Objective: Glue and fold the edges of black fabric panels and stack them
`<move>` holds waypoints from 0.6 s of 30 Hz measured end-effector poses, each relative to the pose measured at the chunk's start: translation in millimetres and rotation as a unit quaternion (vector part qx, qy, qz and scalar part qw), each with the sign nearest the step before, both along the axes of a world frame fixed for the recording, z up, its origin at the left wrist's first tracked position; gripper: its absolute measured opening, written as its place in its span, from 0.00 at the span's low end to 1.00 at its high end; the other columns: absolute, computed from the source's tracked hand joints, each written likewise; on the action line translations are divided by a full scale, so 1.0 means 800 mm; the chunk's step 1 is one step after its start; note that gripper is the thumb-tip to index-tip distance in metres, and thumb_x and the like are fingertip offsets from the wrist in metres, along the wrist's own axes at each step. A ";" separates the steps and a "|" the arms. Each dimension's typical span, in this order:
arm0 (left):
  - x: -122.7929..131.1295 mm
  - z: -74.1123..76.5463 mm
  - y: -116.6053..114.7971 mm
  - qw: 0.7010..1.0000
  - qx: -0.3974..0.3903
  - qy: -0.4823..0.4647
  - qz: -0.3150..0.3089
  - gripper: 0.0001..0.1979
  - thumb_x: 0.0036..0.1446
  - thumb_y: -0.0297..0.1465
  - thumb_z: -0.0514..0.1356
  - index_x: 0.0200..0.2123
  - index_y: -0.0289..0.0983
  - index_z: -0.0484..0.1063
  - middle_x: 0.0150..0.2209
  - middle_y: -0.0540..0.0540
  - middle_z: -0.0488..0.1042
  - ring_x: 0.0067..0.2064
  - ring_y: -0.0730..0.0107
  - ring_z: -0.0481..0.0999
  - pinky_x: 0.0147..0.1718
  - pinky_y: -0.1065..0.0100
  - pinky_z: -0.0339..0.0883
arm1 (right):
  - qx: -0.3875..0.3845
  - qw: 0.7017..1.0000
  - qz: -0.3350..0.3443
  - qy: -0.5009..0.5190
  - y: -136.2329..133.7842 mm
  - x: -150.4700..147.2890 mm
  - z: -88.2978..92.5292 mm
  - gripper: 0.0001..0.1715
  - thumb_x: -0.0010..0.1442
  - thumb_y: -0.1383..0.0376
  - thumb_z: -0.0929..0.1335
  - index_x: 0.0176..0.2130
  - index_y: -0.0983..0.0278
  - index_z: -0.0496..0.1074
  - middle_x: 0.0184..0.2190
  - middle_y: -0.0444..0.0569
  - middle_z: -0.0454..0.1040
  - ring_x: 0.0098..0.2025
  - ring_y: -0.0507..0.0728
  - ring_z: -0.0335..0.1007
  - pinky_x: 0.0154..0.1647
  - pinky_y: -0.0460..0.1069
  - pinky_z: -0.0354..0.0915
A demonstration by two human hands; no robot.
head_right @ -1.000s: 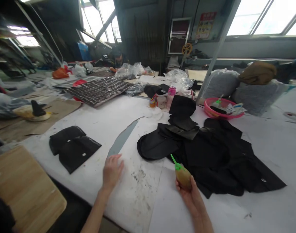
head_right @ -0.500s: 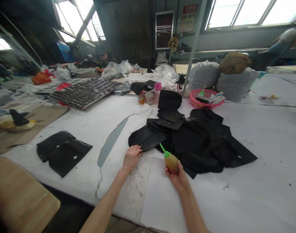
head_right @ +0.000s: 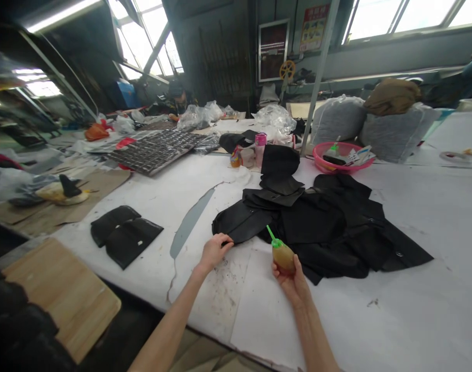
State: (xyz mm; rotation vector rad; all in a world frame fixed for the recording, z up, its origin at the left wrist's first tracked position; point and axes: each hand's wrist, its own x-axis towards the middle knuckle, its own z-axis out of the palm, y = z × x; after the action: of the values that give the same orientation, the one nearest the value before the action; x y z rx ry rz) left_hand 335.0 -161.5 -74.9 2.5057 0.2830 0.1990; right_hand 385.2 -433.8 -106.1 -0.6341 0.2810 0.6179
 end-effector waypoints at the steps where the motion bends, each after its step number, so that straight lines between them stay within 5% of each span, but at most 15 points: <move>1: 0.000 0.000 0.000 1.000 0.006 0.000 -0.008 0.06 0.59 0.30 0.58 0.34 0.41 0.76 0.36 0.48 0.76 0.42 0.67 0.73 0.41 0.68 0.63 | -0.001 1.000 0.000 0.000 0.000 0.000 0.001 0.29 0.42 0.50 0.80 0.40 0.61 0.77 0.35 0.50 0.78 0.30 0.55 0.71 0.23 0.46 0.68; 5: 0.010 0.008 0.000 0.999 -0.034 0.008 -0.005 0.06 0.55 0.25 0.57 0.28 0.39 0.73 0.30 0.51 0.73 0.35 0.70 0.71 0.35 0.70 0.61 | 0.001 1.000 0.002 0.001 0.001 0.001 0.004 0.29 0.41 0.50 0.80 0.39 0.62 0.77 0.33 0.50 0.77 0.29 0.55 0.70 0.23 0.46 0.67; 9: 0.029 0.029 0.007 0.961 -0.261 -0.072 0.059 0.03 0.52 0.28 0.57 0.26 0.37 0.68 0.22 0.55 0.65 0.26 0.76 0.64 0.28 0.73 0.57 | 0.011 1.000 -0.004 0.004 0.001 0.001 0.005 0.31 0.40 0.50 0.81 0.41 0.62 0.76 0.35 0.51 0.77 0.29 0.54 0.70 0.22 0.46 0.67; 14: 0.015 0.065 0.030 0.802 -0.517 -0.248 0.166 0.10 0.49 0.36 0.62 0.30 0.37 0.65 0.24 0.56 0.66 0.26 0.77 0.66 0.28 0.75 0.61 | 0.015 1.000 -0.021 0.010 0.001 0.000 0.006 0.33 0.39 0.51 0.81 0.42 0.62 0.76 0.34 0.51 0.76 0.29 0.54 0.69 0.23 0.45 0.66; 18: -0.050 0.062 0.038 0.665 -0.607 -0.343 0.268 0.09 0.48 0.35 0.62 0.30 0.37 0.67 0.28 0.51 0.73 0.36 0.71 0.75 0.40 0.70 0.69 | 0.005 1.000 -0.026 0.009 0.001 -0.001 0.007 0.34 0.39 0.52 0.81 0.42 0.64 0.76 0.34 0.52 0.76 0.29 0.54 0.68 0.22 0.45 0.66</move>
State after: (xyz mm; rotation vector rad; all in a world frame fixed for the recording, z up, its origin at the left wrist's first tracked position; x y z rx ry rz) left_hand 295.4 -131.1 -25.1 0.8404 0.5722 0.8398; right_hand 384.8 -432.9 -100.2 -0.6102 0.3104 0.5756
